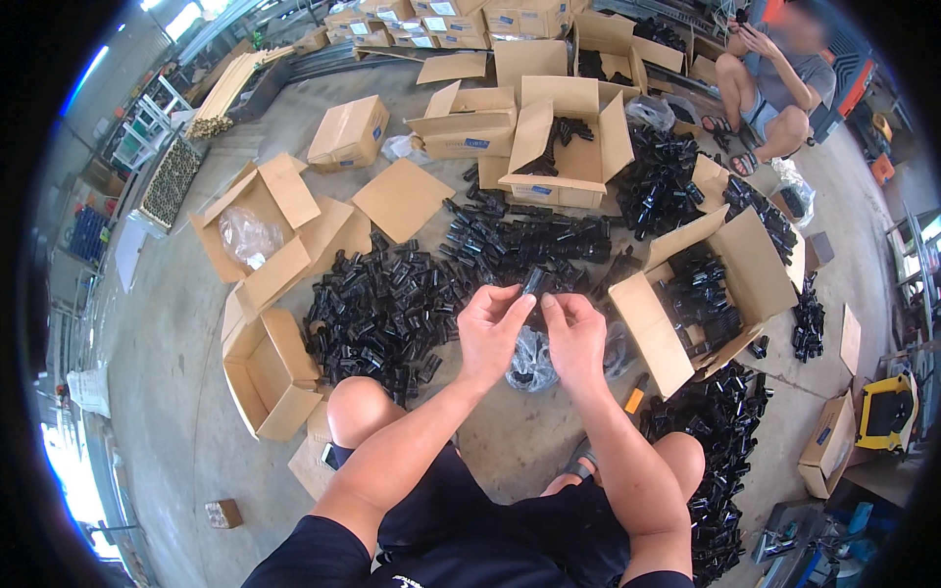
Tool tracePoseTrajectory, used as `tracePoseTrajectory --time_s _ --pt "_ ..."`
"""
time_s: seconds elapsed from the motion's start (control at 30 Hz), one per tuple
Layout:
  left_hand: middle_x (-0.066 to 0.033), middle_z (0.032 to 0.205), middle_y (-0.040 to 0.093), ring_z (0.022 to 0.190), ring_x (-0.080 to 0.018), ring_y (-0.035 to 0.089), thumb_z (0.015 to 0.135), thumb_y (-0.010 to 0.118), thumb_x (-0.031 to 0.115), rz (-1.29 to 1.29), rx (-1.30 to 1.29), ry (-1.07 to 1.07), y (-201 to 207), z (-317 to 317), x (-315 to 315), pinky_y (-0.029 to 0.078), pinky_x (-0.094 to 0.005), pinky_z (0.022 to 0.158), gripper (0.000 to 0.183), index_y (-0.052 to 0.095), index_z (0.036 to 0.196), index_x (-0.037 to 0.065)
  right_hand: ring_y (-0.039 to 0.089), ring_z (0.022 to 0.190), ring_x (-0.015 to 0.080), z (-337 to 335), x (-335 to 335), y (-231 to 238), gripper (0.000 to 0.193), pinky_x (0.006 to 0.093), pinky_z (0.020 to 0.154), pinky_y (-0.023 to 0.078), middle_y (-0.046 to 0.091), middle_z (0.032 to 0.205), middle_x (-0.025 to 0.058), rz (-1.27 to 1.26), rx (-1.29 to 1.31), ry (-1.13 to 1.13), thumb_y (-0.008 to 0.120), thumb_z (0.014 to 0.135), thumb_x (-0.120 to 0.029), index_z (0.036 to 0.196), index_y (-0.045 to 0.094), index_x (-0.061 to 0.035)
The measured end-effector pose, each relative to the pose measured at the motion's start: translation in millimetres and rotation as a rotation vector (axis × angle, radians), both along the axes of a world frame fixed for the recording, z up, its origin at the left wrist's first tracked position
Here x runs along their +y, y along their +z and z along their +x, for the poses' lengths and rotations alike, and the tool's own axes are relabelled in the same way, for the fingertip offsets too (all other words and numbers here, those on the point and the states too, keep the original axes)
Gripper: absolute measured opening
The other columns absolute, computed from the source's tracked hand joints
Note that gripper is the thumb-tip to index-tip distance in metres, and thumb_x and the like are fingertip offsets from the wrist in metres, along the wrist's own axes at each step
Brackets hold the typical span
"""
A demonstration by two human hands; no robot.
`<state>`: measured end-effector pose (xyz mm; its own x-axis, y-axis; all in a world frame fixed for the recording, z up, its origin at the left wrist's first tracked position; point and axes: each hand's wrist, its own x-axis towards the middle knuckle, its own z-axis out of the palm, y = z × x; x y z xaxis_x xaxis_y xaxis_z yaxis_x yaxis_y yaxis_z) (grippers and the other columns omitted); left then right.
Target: The person uses a utility knife to open a cardboard box, removes several black metal brackets from plastic wrap, and inspects them individually by hand.
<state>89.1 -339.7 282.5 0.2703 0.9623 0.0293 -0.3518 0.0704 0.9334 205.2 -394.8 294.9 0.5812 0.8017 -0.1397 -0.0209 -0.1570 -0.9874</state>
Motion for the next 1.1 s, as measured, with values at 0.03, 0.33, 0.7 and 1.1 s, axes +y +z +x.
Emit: tracePoseTrajectory --time_s 0.03,0.33,0.7,1.1 --pt "-0.0075 0.099 0.073 0.088 -0.0071 0.066 0.094 0.075 0.002 -0.002 -0.013 0.003 0.7 -1.0 1.4 0.054 -0.0231 0.078 0.018 0.065 0.108 -0.005 0.06 0.079 0.0067 0.5 0.7 2.6 0.018 0.0246 0.072 0.049 0.071 0.09 0.002 0.029 -0.028 0.029 0.07 0.099 -0.014 0.104 0.071 0.0038" --pt "-0.0084 0.099 0.074 0.087 -0.008 0.067 0.095 0.073 0.001 -0.006 -0.002 0.012 3.0 -0.6 1.2 0.055 -0.0231 0.078 0.016 0.065 0.108 -0.005 0.061 0.084 0.0071 5.8 3.6 -3.4 0.018 0.0253 0.077 0.049 0.071 0.094 0.0011 0.057 0.199 0.056 0.069 0.1 -0.014 0.106 0.07 0.0029" --pt "-0.008 0.1 0.074 0.087 -0.0078 0.067 0.095 0.073 0.002 -0.01 0.018 0.021 5.2 -1.1 -1.6 0.056 -0.0249 0.078 0.016 0.066 0.107 -0.005 0.058 0.084 0.0061 5.0 2.4 -3.9 0.018 0.0227 0.077 0.047 0.068 0.09 -0.0011 0.065 0.282 0.081 0.065 0.103 -0.016 0.105 0.068 0.0013" --pt "-0.0058 0.096 0.072 0.085 -0.0062 0.066 0.096 0.074 0.006 0.007 0.013 0.059 3.0 2.7 -2.2 0.055 -0.0224 0.074 0.02 0.065 0.11 -0.004 0.06 0.086 0.0078 -4.4 4.1 3.5 0.016 0.0258 0.077 0.051 0.066 0.095 0.0008 0.102 0.33 0.081 0.06 0.105 -0.015 0.111 0.064 -0.0011"
